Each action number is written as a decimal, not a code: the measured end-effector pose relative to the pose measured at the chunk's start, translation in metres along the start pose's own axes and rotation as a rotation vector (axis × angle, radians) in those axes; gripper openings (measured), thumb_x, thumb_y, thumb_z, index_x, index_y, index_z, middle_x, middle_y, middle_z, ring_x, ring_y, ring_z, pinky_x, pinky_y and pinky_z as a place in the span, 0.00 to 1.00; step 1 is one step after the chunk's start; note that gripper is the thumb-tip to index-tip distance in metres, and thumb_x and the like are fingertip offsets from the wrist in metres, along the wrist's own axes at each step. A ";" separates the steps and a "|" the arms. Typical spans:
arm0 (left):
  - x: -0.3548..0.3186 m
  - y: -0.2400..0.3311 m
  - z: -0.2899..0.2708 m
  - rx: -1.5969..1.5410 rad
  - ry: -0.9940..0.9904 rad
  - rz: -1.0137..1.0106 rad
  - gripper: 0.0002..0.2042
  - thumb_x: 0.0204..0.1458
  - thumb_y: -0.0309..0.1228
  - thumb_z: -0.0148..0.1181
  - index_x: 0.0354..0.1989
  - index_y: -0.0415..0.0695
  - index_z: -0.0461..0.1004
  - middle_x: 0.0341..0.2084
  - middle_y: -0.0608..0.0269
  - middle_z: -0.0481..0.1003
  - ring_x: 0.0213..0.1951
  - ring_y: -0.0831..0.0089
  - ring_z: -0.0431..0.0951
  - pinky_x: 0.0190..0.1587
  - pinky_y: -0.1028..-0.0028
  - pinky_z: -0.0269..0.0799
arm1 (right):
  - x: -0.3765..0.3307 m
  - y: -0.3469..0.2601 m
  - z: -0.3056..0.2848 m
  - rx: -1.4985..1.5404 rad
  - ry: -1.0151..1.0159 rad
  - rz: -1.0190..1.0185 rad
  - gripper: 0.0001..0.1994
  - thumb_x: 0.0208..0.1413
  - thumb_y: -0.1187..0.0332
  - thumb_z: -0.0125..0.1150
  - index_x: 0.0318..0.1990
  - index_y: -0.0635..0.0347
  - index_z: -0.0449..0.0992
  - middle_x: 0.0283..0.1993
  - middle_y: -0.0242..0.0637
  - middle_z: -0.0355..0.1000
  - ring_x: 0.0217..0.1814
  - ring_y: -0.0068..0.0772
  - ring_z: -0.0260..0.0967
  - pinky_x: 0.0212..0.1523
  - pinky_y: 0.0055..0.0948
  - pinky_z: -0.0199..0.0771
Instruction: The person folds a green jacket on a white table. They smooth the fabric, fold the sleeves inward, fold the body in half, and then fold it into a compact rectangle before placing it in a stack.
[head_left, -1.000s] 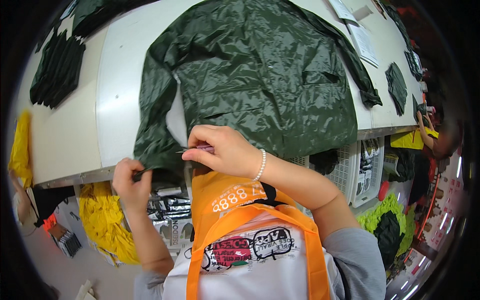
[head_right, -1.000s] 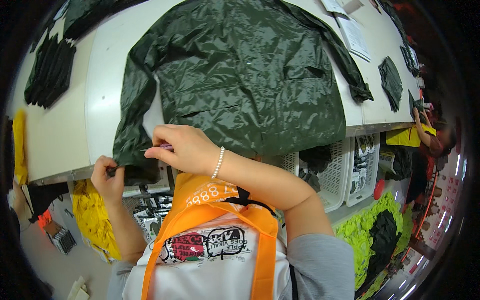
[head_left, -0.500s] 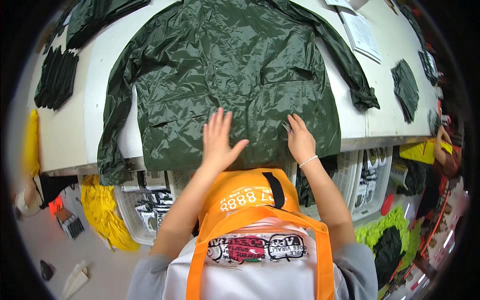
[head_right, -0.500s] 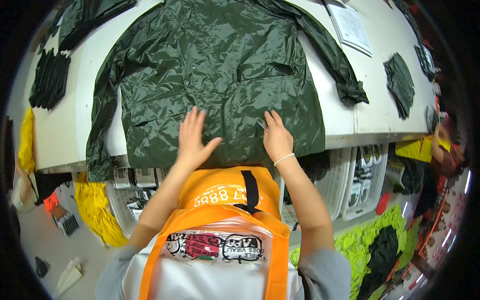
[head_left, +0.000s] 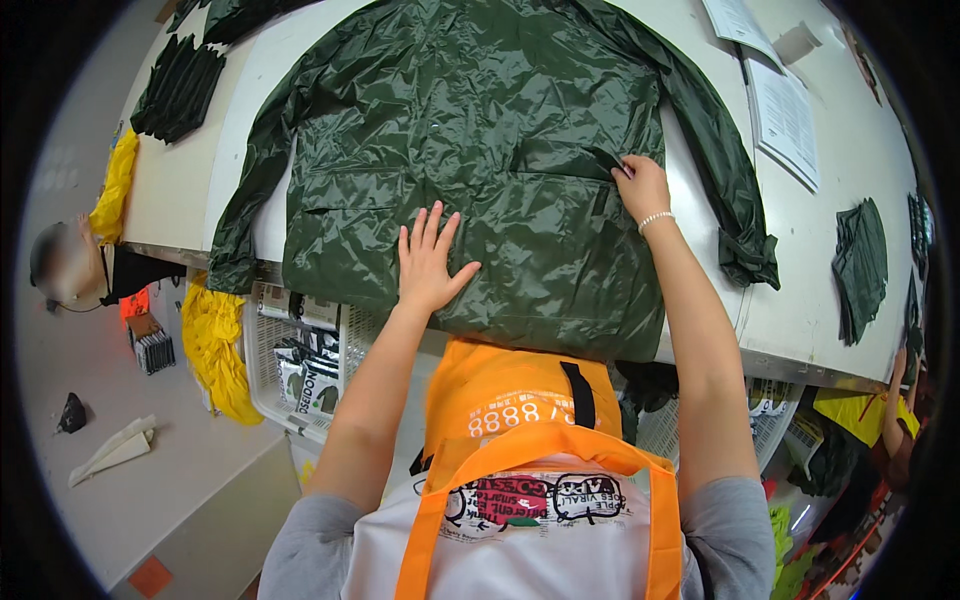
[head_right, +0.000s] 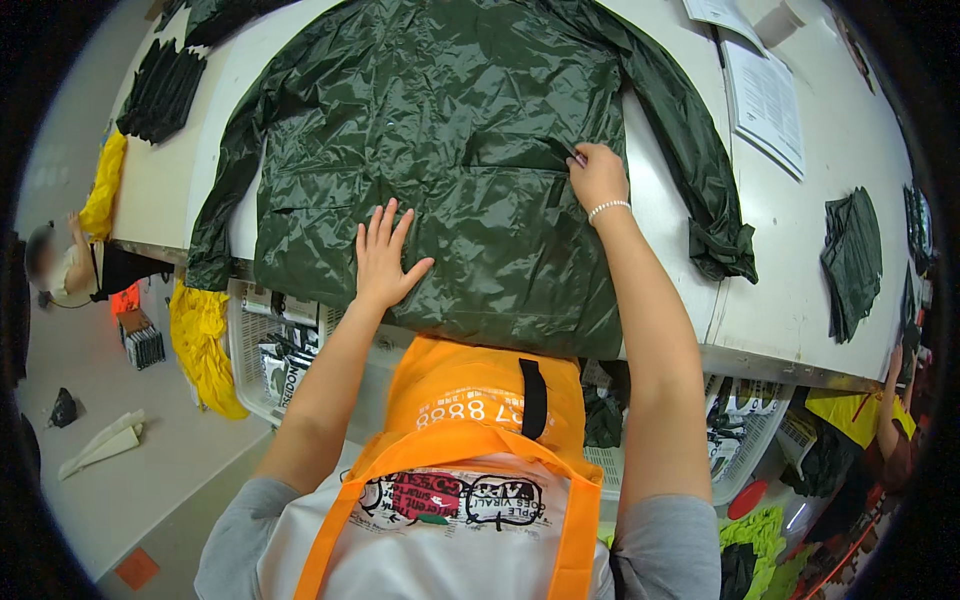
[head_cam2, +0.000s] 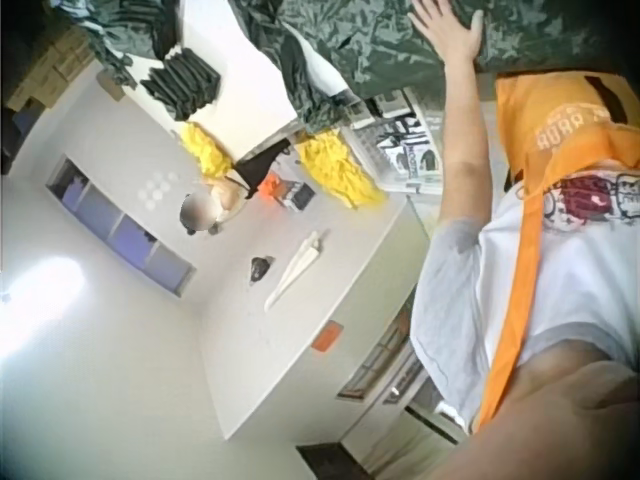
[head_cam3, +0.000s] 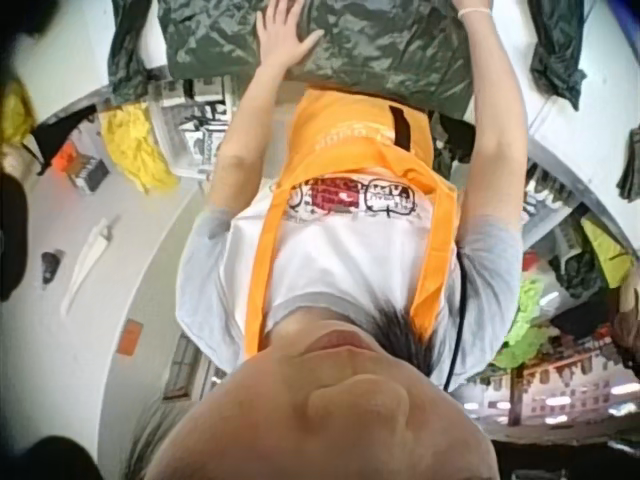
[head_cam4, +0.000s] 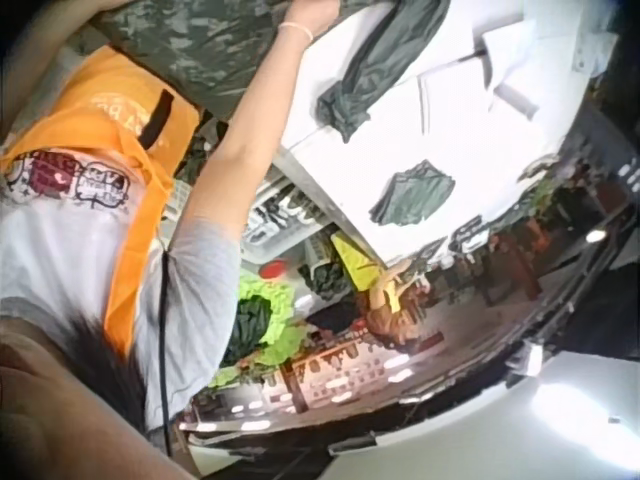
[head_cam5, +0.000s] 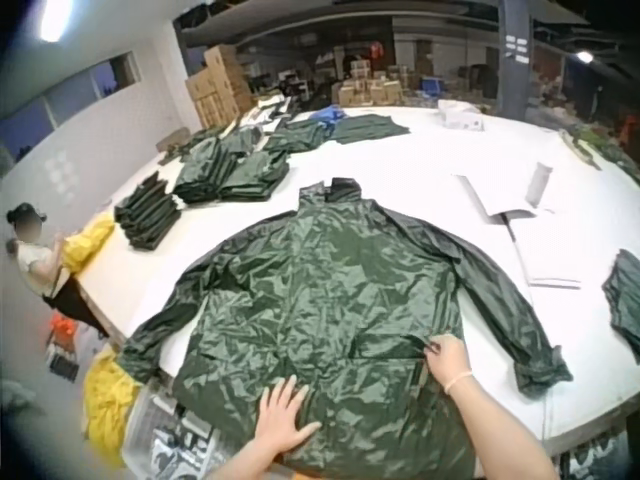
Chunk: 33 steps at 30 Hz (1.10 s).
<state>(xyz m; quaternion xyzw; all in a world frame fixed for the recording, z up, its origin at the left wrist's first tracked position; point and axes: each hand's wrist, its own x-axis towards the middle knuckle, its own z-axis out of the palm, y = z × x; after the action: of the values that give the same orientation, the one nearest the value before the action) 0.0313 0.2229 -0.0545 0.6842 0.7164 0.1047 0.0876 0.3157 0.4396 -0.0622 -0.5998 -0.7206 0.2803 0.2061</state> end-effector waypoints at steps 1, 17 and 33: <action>-0.002 0.000 0.001 0.005 0.004 -0.017 0.37 0.48 0.54 0.56 0.65 0.54 0.55 0.68 0.61 0.46 0.68 0.56 0.45 0.65 0.50 0.36 | -0.008 0.001 -0.003 0.029 -0.009 -0.073 0.09 0.47 0.73 0.59 0.39 0.58 0.78 0.39 0.41 0.71 0.42 0.47 0.70 0.42 0.37 0.71; 0.101 0.103 -0.003 -0.113 0.158 0.199 0.28 0.48 0.39 0.60 0.57 0.45 0.63 0.59 0.59 0.62 0.62 0.60 0.58 0.63 0.56 0.46 | -0.086 0.033 -0.015 -0.056 -0.238 -0.254 0.22 0.46 0.77 0.55 0.52 0.47 0.73 0.65 0.22 0.58 0.40 0.36 0.74 0.38 0.31 0.75; 0.109 0.189 -0.006 -0.416 -0.070 0.325 0.18 0.49 0.33 0.60 0.50 0.43 0.71 0.49 0.59 0.70 0.46 0.61 0.71 0.49 0.67 0.64 | -0.121 0.122 -0.141 0.640 0.525 0.490 0.21 0.42 0.73 0.71 0.43 0.72 0.72 0.35 0.34 0.71 0.32 0.19 0.66 0.34 0.16 0.68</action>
<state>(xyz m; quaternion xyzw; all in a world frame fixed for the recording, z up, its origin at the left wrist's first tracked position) 0.2065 0.3394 0.0047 0.7608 0.5566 0.2386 0.2333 0.5195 0.3582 -0.0301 -0.7090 -0.3593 0.3673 0.4831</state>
